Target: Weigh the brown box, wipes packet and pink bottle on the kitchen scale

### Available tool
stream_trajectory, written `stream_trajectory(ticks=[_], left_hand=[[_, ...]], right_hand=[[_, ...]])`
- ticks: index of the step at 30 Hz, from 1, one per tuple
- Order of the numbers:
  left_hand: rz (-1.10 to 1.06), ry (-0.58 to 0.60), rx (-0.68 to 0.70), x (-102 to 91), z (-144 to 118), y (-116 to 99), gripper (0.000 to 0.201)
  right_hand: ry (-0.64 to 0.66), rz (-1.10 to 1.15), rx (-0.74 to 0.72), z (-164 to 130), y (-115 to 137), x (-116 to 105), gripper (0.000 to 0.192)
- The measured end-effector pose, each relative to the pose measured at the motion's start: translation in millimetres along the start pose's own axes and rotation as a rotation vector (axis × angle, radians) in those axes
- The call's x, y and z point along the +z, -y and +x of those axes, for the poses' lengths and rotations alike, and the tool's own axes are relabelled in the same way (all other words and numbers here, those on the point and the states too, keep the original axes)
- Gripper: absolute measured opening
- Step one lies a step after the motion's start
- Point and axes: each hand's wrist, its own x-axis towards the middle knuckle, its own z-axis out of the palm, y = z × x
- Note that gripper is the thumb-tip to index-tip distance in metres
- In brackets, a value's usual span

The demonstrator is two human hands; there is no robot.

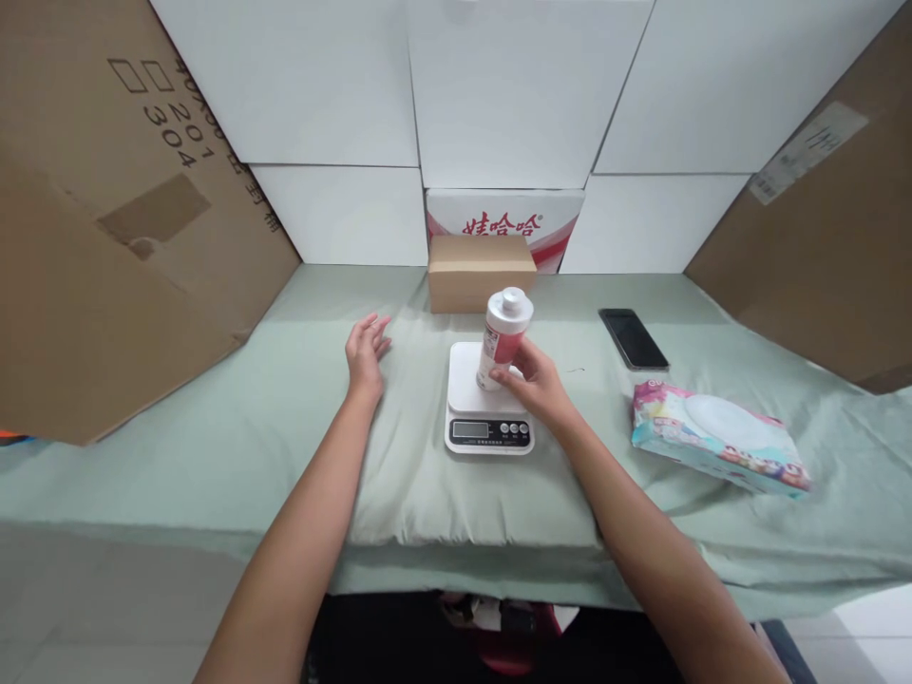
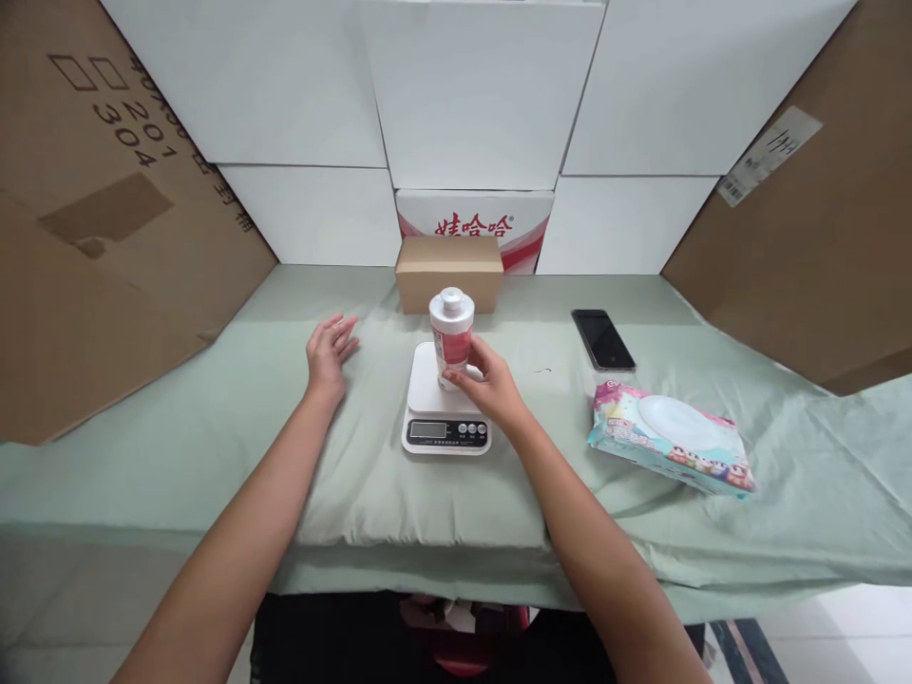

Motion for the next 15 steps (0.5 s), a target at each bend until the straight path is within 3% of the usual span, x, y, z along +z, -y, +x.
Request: stream_trajectory(ticks=[10, 15], left_hand=[[0.016, 0.004, 0.013, -0.5, -0.2, 0.3, 0.046], [-0.001, -0.006, 0.006, -0.2, -0.4, -0.5, 0.046]], right_hand=[[0.013, 0.023, 0.012, 3.3, 1.6, 3.3, 0.06], [-0.088, -0.233, -0.009, 1.2, 6.1, 8.8, 0.053]])
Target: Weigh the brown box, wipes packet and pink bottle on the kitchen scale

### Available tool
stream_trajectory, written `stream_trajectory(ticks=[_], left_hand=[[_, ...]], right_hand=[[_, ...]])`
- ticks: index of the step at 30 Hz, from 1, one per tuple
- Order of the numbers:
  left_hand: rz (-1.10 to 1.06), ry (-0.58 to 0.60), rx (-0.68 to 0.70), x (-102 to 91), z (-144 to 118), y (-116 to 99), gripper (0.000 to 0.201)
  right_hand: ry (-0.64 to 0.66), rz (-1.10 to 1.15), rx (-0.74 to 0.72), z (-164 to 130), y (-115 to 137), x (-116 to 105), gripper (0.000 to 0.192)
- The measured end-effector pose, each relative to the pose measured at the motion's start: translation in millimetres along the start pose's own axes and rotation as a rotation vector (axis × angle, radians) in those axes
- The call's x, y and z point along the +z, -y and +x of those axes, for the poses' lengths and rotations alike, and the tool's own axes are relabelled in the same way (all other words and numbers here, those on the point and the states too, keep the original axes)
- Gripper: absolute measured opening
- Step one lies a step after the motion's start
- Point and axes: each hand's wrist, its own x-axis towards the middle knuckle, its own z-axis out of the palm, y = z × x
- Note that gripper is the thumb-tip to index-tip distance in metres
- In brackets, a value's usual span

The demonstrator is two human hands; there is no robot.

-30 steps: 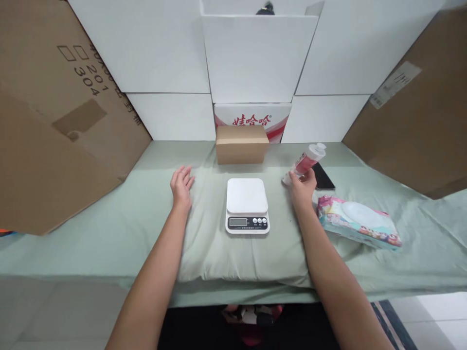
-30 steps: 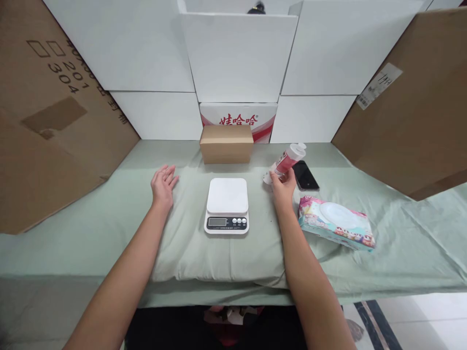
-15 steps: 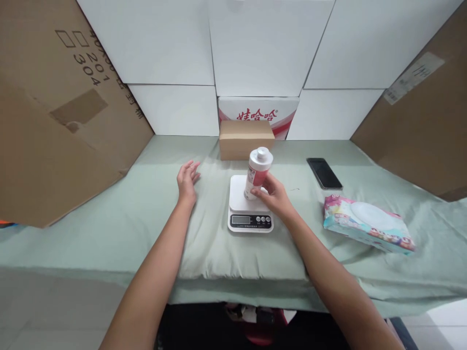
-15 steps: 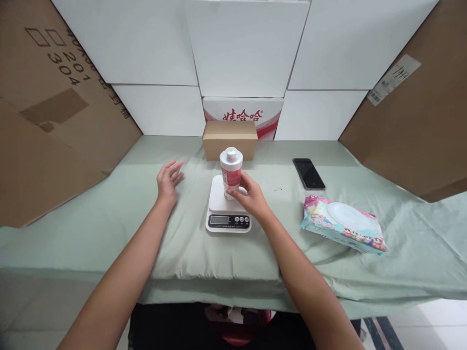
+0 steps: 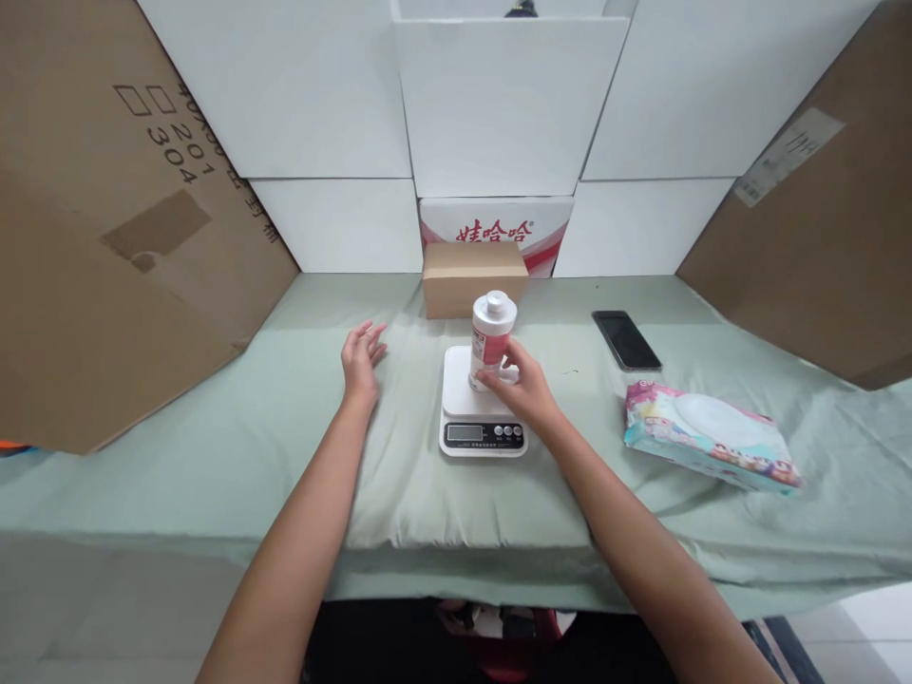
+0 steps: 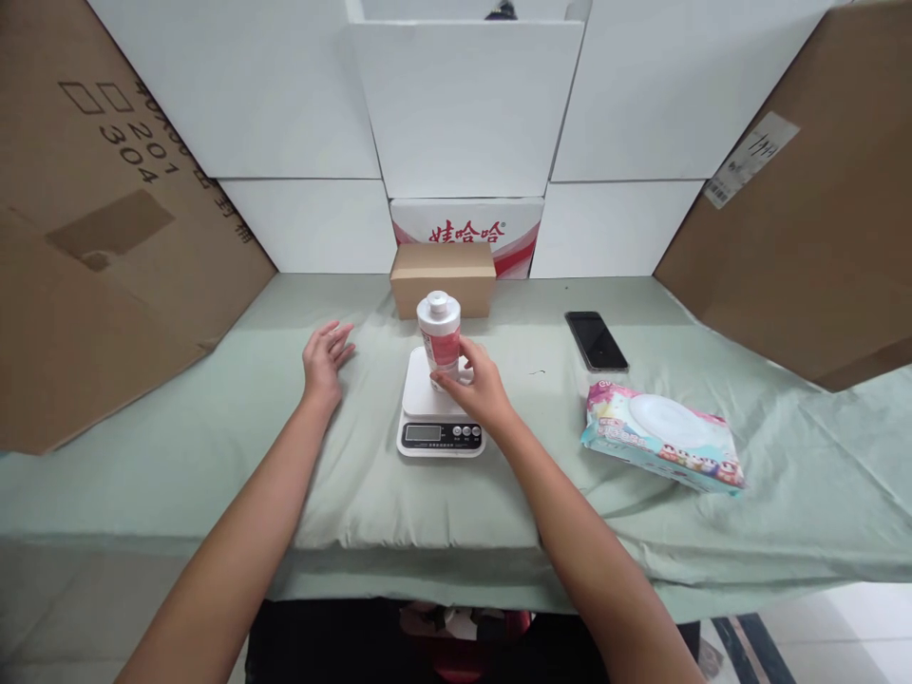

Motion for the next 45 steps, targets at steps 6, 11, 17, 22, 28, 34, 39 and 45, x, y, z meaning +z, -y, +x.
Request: stream_trajectory(ticks=[6, 11, 17, 22, 28, 34, 39, 45], left_hand=[[-0.002, -0.001, 0.006, 1.0, -2, -1, 0.045], [-0.005, 0.009, -0.001, 1.3, -2, -1, 0.045], [0.001, 0.029, 0.003, 5.2, -5, 1, 0.045], [0.076, 0.15, 0.074, 7.7, -9, 7, 0.051], [0.098, 0.202, 0.105, 6.4, -6, 13, 0.047], [0.096, 0.228, 0.108, 6.5, -5, 14, 0.044], [0.115, 0.238, 0.099, 6.0, -5, 14, 0.045], [0.129, 0.247, 0.093, 5.8, -3, 15, 0.047]], right_hand=[[-0.271, -0.07, -0.016, 7, -11, -13, 0.048], [-0.731, -0.183, -0.009, 23, -45, -64, 0.052], [-0.984, -0.24, 0.101, 30, -96, -103, 0.067], [-0.994, -0.342, 0.238, 30, -101, -104, 0.07], [-0.946, -0.721, -0.038, 22, -60, -90, 0.09], [-0.69, -0.634, -0.208, 21, -47, -59, 0.078], [-0.473, -0.237, 0.074, 29, -73, -47, 0.083], [-0.356, -0.124, 0.205, 37, -98, -50, 0.094]])
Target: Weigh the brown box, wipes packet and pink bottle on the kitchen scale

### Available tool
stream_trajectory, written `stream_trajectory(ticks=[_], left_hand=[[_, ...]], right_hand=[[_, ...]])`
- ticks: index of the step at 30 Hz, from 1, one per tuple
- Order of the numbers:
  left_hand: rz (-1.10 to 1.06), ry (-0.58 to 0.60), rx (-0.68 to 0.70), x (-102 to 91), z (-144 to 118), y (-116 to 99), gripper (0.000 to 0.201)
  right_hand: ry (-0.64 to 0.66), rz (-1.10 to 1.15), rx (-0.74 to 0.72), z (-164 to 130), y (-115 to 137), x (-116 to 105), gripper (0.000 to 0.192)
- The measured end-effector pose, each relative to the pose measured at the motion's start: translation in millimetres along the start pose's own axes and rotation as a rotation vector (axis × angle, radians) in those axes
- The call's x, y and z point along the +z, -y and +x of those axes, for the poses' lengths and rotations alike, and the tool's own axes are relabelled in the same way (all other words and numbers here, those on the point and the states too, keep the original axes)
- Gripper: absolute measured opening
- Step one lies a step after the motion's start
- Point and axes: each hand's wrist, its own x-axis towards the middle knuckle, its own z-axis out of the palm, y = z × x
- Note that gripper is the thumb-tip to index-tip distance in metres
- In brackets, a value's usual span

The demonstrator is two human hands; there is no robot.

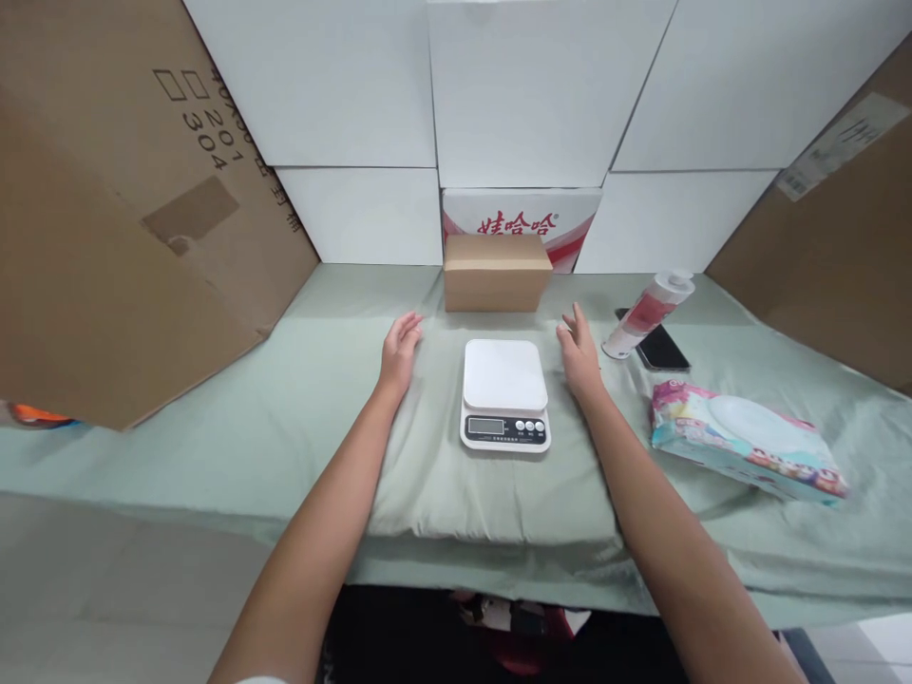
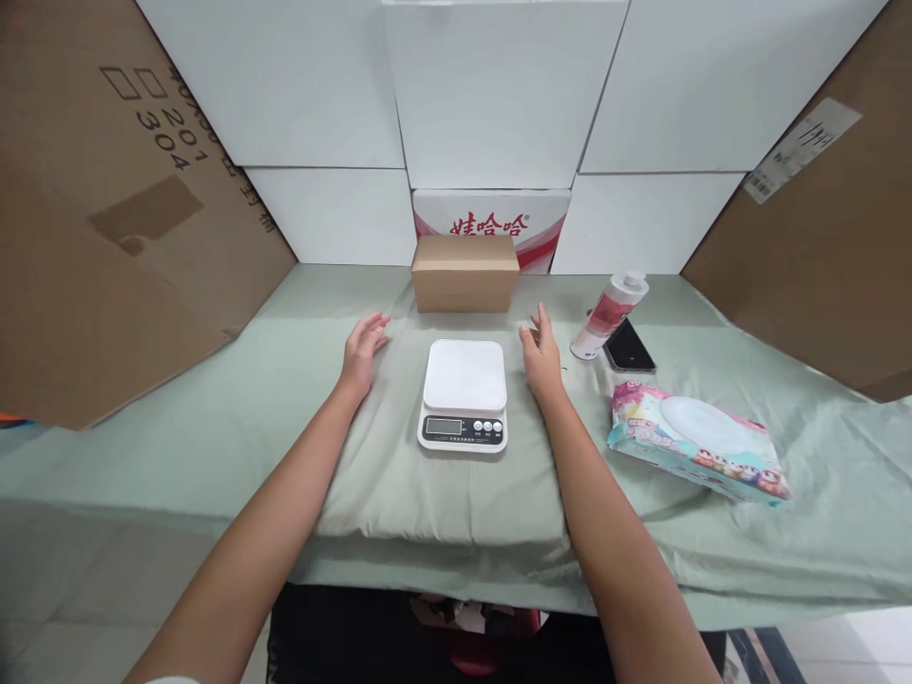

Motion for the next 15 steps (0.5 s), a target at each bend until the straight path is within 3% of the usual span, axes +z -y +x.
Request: stream_trajectory(ticks=[6, 15], left_hand=[[-0.007, 0.013, 0.013, 0.3, -3, -3, 0.047], [0.039, 0.088, 0.034, 9.6, -9, -6, 0.051]], right_hand=[[0.067, -0.072, 0.03, 9, 4, 8, 0.084], [-0.075, -0.16, 0.244, 71, -2, 14, 0.063]])
